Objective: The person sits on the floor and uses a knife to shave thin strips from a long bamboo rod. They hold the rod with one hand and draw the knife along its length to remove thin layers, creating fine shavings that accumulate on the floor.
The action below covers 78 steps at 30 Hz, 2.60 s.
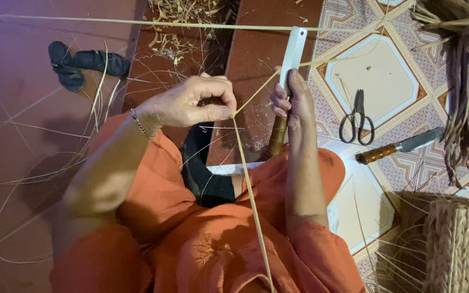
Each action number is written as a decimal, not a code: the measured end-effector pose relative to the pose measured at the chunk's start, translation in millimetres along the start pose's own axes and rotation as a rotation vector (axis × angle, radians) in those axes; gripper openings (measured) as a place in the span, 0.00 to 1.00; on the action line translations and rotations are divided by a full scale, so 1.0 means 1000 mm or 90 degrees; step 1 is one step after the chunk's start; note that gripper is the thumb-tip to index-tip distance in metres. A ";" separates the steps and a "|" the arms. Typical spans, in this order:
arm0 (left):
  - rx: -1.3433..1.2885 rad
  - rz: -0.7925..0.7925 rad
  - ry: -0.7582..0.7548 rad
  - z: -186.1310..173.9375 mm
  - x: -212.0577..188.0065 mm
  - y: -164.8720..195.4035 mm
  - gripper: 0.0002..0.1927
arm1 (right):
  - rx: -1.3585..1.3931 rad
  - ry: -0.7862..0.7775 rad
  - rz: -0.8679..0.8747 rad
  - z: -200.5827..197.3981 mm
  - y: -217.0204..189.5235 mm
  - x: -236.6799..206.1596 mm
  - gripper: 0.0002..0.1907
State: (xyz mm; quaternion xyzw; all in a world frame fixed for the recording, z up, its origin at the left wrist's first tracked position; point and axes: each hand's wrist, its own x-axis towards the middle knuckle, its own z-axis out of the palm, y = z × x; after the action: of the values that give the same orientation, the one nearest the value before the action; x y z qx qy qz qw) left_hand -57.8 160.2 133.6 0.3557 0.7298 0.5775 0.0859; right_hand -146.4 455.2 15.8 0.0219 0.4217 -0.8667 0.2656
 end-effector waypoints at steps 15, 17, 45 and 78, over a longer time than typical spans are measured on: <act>0.008 -0.017 0.265 0.020 -0.009 0.003 0.04 | -0.154 -0.208 -0.141 0.127 -0.007 -0.105 0.28; -0.008 -0.067 0.263 0.016 -0.008 0.000 0.06 | -0.158 -0.150 -0.156 0.136 -0.005 -0.106 0.26; -0.203 -0.114 0.136 0.029 -0.023 -0.044 0.04 | -0.032 -0.110 0.103 0.096 0.030 -0.049 0.16; -0.269 -0.140 0.331 0.056 -0.037 -0.097 0.11 | 0.064 -0.024 0.171 0.055 0.061 -0.013 0.18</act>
State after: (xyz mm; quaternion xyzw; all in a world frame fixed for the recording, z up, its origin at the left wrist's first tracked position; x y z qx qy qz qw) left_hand -41.1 173.0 17.8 0.0902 0.6259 0.7740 0.0306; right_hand -95.8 389.0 10.4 0.0751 0.3660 -0.8436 0.3856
